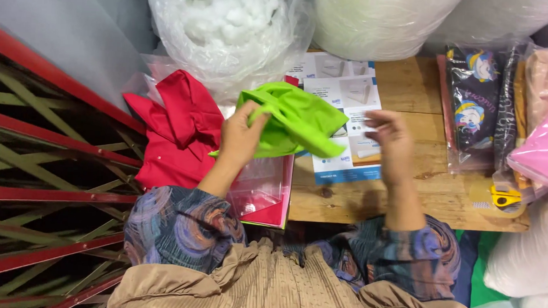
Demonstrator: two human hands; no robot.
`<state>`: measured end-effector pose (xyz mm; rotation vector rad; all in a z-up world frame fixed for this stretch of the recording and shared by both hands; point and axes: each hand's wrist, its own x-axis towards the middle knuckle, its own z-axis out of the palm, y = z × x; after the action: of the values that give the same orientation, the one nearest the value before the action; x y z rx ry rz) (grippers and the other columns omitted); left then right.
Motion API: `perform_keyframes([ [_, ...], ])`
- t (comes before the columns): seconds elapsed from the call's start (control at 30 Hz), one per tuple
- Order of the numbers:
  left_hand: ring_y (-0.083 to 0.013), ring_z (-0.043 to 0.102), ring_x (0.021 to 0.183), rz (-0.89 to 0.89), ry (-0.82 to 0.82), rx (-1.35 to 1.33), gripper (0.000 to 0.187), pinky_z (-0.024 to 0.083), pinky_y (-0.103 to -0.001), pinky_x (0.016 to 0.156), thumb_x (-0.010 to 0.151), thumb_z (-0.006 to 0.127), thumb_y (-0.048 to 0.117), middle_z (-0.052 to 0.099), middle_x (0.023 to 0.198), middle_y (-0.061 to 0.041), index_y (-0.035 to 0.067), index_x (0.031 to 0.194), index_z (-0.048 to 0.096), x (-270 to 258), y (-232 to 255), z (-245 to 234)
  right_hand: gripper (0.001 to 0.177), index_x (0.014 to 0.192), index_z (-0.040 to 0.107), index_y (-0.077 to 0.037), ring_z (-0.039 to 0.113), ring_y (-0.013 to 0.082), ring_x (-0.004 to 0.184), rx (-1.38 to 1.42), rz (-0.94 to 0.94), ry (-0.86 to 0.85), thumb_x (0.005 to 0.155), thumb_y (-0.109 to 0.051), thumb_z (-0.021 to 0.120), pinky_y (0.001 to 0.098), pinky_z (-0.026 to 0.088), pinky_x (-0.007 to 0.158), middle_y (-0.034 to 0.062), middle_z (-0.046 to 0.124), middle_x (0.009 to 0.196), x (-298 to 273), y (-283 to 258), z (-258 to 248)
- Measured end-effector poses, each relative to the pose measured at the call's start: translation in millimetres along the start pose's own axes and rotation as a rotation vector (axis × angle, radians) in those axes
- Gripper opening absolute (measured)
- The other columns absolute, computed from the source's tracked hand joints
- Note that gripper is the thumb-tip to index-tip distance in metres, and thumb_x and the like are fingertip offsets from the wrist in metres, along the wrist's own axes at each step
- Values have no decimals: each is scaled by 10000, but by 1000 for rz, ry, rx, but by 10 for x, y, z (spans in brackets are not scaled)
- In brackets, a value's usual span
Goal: Stuffing a green fabric pouch with white fiberfill by hand
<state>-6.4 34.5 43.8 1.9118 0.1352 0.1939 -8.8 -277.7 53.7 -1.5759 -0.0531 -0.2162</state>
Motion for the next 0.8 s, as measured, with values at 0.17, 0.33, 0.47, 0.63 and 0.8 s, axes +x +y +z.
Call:
perform_keyframes([
  [0.17, -334, 743, 959, 279, -310, 116, 205, 586, -428, 791, 856, 757, 207, 775, 963, -97, 255, 1055, 738, -302, 193, 270, 893, 1503, 495, -209, 511, 383, 1288, -555, -126, -295, 685, -212, 854, 583, 438, 1033, 163, 537, 1431, -365, -116, 698],
  [0.33, -345, 731, 883, 555, -434, 468, 368, 604, -470, 717, 835, 783, 248, 695, 980, -91, 209, 1182, 667, -221, 114, 253, 644, 1231, 717, -251, 653, 294, 1137, -938, -393, -240, 725, 107, 543, 439, 507, 932, 37, 683, 1214, -198, 260, 385],
  [0.47, -336, 719, 773, 501, -156, 754, 258, 596, -459, 653, 812, 748, 96, 639, 945, -48, 206, 1040, 698, -40, 100, -6, 443, 1152, 728, -176, 695, 338, 1040, -726, -432, 77, 882, 139, 575, 425, 510, 928, 83, 728, 1061, -104, -44, 198],
  [0.63, -256, 737, 863, 264, -23, 55, 180, 558, -343, 781, 814, 796, 55, 712, 819, -41, 209, 907, 793, 73, 192, -233, 398, 1149, 750, -65, 714, 334, 1024, -541, -476, 210, 929, 186, 533, 415, 525, 936, 155, 747, 1058, -53, -252, -50],
  [0.8, -28, 523, 710, 35, -223, -698, 54, 425, -160, 673, 913, 690, -16, 661, 815, 20, 34, 900, 708, 51, 272, -246, 214, 1085, 670, 62, 620, 187, 883, -431, -342, 261, 936, 154, 549, 268, 516, 818, 137, 701, 1018, 101, -57, -302],
])
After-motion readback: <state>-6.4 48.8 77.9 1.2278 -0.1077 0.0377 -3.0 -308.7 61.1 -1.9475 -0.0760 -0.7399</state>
